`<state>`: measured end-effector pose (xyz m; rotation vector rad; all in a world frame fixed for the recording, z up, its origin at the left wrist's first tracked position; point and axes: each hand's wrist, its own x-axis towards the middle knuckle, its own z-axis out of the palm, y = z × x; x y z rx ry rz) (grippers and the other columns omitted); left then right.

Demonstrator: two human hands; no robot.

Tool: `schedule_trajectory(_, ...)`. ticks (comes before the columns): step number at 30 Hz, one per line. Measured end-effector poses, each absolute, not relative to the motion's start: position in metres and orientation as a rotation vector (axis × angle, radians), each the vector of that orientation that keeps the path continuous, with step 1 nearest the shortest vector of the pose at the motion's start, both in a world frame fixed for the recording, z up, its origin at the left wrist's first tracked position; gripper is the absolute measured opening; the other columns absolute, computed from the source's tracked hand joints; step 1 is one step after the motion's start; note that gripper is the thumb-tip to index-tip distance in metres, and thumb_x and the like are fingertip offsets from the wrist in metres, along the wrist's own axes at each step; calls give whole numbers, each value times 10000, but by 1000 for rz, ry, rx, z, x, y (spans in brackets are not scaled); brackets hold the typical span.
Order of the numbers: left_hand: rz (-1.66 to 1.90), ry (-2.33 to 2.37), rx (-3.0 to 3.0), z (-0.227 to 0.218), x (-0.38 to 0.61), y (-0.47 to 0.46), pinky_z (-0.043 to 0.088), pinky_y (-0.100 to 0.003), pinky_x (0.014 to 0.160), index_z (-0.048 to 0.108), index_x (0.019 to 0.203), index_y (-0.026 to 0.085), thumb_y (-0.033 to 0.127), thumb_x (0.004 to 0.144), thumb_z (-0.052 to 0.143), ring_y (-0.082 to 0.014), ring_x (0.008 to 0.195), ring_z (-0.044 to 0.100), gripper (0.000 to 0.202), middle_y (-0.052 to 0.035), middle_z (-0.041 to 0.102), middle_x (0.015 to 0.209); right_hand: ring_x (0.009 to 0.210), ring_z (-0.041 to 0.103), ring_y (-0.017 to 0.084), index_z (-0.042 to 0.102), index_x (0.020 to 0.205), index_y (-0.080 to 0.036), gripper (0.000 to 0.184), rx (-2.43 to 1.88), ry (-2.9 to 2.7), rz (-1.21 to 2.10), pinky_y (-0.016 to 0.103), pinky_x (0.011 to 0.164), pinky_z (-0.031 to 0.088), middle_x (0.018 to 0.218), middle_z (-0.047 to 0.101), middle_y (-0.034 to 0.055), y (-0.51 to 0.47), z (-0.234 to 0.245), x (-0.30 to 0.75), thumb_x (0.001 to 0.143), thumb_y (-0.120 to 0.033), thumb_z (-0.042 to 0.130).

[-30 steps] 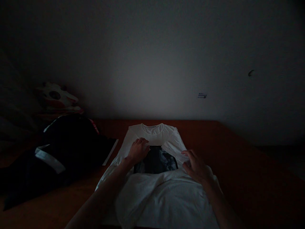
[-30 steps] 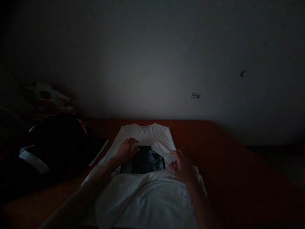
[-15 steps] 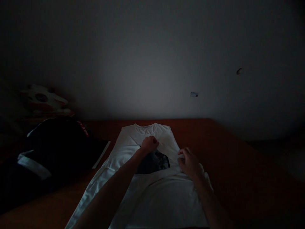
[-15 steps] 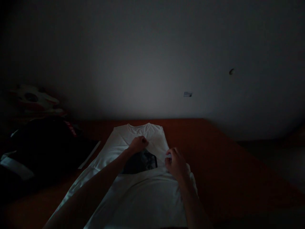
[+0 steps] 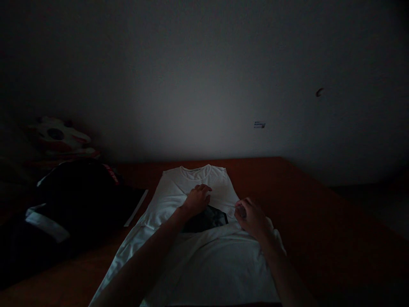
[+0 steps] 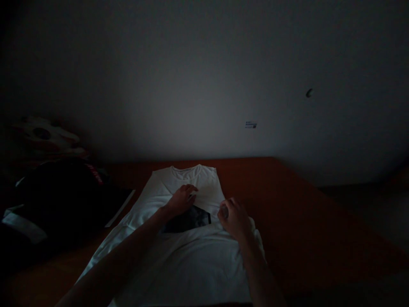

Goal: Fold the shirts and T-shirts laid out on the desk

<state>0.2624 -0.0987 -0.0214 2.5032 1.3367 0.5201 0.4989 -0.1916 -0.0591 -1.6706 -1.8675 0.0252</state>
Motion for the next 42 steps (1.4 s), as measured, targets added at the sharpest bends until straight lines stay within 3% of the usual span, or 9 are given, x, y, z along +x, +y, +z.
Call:
schedule_trajectory(4, 559, 1184, 2691, -15, 245, -109, 422, -452, 1123, 647, 1242, 177, 186, 948, 538, -274, 1298, 563, 313, -128, 630, 1380, 908, 639, 224, 619, 928, -241, 111, -1655, -1884, 19, 350, 865, 474, 954, 630, 54, -192, -60, 499, 846, -254, 546)
schedule_trajectory(12, 448, 1205, 2560, 10, 119, -166, 533, -331, 901, 712, 1038, 223, 389, 950, 569, -208, 946, 708, 236, -58, 751, 1023, 888, 644, 225, 624, 895, -242, 124, -1672, -1867, 7, 341, 831, 478, 922, 638, 47, -191, -62, 499, 853, -313, 532)
schedule_trajectory(20, 289, 1092, 2533, -8, 50, -249, 404, -511, 1148, 512, 1463, 314, 586, 569, 880, -360, 1330, 522, 1005, -112, 569, 1459, 840, 657, 228, 636, 832, -242, 328, -1622, -1891, 151, 350, 809, 488, 872, 668, 55, -202, -44, 493, 919, -528, 499)
schedule_trajectory(26, 322, 1026, 2581, -6, 49, -258, 451, -482, 1120, 588, 1387, 390, 388, 779, 788, -322, 1351, 499, 641, -63, 561, 1470, 959, 679, 247, 682, 959, -270, 341, -1654, -2010, 540, 357, 875, 510, 1031, 722, 68, -234, -12, 538, 870, -584, 586)
schedule_trajectory(28, 342, 982, 2606, -3, 51, -258, 474, -434, 1096, 666, 1286, 393, 267, 900, 650, -275, 1311, 536, 406, -46, 606, 1413, 980, 682, 267, 694, 1047, -265, 421, -1775, -1992, 675, 364, 862, 521, 1088, 735, 78, -240, -7, 558, 789, -597, 674)
schedule_trajectory(32, 485, 1066, 2569, -4, 49, -251, 529, -386, 1002, 712, 1210, 378, 198, 955, 506, -238, 1185, 613, 374, -53, 662, 1300, 877, 689, 278, 743, 955, -229, 414, -1909, -1988, 815, 354, 775, 517, 946, 750, 80, -241, -2, 580, 712, -564, 718)
schedule_trajectory(36, 682, 1365, 2317, 8, 34, -242, 561, -323, 847, 747, 1144, 301, 324, 936, 519, -233, 939, 697, 309, -71, 737, 1013, 771, 661, 253, 696, 680, -227, 343, -1854, -2084, 735, 338, 709, 500, 824, 699, 72, -240, 11, 580, 737, -565, 690)
schedule_trajectory(40, 607, 1479, 1787, 26, 21, -235, 477, -243, 483, 668, 1228, 225, 514, 909, 508, -177, 478, 612, 460, -1, 658, 556, 1016, 672, 279, 688, 857, -244, 290, -1674, -1945, 904, 337, 833, 525, 1080, 728, 89, -243, 33, 575, 726, -501, 724)
schedule_trajectory(42, 624, 1414, 1558, 31, 18, -228, 443, -245, 432, 643, 1191, 199, 615, 851, 556, -187, 439, 604, 544, -13, 675, 537, 1025, 674, 281, 650, 817, -237, 248, -1623, -1883, 1048, 326, 807, 530, 1075, 736, 87, -242, 45, 573, 699, -440, 731)
